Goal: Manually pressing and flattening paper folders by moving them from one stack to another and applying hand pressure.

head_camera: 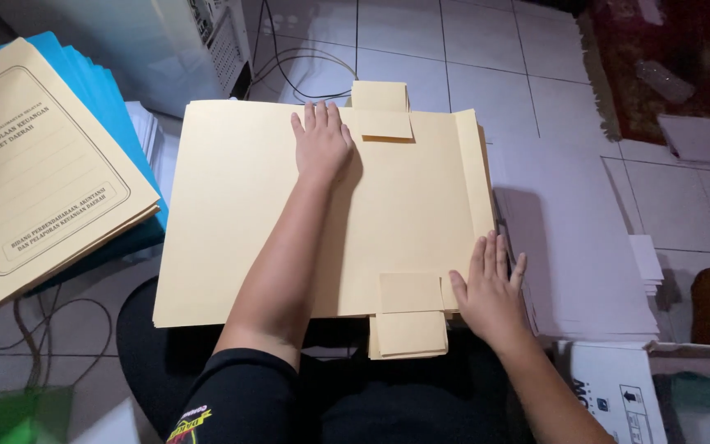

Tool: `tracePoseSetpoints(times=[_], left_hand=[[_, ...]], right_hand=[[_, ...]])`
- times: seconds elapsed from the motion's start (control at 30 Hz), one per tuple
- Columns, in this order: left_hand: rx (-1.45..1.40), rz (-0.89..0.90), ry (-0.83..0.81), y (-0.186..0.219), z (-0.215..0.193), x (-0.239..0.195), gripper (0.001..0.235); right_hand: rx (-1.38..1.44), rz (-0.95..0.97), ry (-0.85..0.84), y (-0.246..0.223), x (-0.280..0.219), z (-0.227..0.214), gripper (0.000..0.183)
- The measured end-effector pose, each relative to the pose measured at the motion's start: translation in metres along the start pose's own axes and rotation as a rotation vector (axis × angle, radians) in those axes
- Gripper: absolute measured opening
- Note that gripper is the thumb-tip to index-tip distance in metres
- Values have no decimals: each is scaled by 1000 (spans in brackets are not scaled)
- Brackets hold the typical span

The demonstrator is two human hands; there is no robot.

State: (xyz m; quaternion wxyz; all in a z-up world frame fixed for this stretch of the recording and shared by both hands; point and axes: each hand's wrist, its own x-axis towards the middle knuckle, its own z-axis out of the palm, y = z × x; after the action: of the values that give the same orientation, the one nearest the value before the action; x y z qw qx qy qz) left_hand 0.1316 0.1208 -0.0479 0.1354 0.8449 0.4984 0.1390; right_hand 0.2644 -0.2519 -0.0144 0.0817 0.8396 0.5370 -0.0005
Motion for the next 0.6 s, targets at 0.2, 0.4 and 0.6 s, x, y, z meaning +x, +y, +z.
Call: tracePoseSetpoints(times=[0.2, 0.4, 0.6], left_hand=[[44, -9, -119, 11, -22, -12, 66], [67, 9, -121, 14, -33, -13, 65], [27, -31, -107, 18, -29, -4, 65]], right_hand=[[83, -137, -109, 1, 81, -12, 92], [192, -143, 12, 6, 253, -10, 84], [367, -111, -32, -1, 291, -22, 72]])
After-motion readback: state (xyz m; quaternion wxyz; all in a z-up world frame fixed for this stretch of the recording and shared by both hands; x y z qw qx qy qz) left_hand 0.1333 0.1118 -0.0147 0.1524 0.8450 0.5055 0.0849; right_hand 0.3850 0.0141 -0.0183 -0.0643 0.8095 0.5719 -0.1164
